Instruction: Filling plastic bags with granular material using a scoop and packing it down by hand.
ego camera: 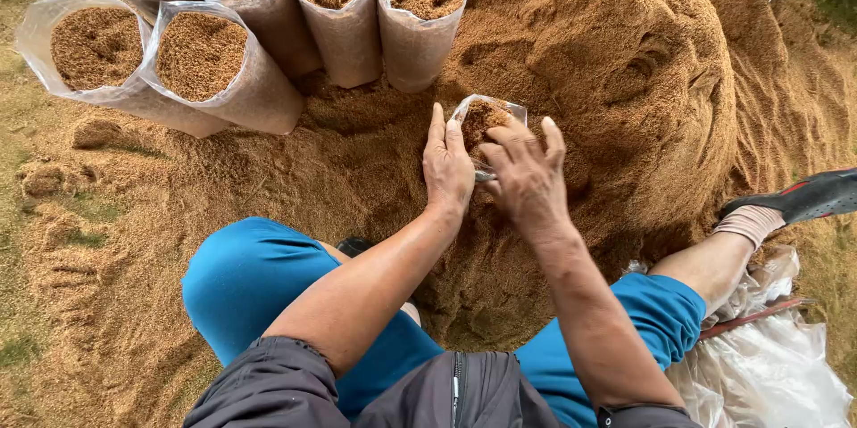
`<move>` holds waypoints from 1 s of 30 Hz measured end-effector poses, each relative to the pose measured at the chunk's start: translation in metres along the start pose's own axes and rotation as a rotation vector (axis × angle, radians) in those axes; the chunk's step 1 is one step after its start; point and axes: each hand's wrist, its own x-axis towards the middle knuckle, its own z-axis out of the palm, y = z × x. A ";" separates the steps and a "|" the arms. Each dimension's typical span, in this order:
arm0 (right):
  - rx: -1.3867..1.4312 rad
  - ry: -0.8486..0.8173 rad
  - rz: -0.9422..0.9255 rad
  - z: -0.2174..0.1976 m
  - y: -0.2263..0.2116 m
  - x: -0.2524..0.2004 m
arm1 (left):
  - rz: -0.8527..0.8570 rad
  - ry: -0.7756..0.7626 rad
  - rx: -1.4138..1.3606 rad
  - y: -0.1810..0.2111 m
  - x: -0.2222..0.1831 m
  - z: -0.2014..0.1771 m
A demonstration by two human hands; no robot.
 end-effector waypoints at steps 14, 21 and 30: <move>0.076 -0.049 -0.073 -0.055 0.026 0.007 | -0.015 -0.015 0.024 -0.021 0.015 0.003; 0.054 -0.572 0.026 -0.069 -0.008 0.046 | 0.054 -0.056 0.022 -0.006 0.005 0.000; 0.160 -0.566 -0.004 -0.082 -0.027 0.058 | 0.125 -0.015 -0.021 -0.020 0.007 -0.001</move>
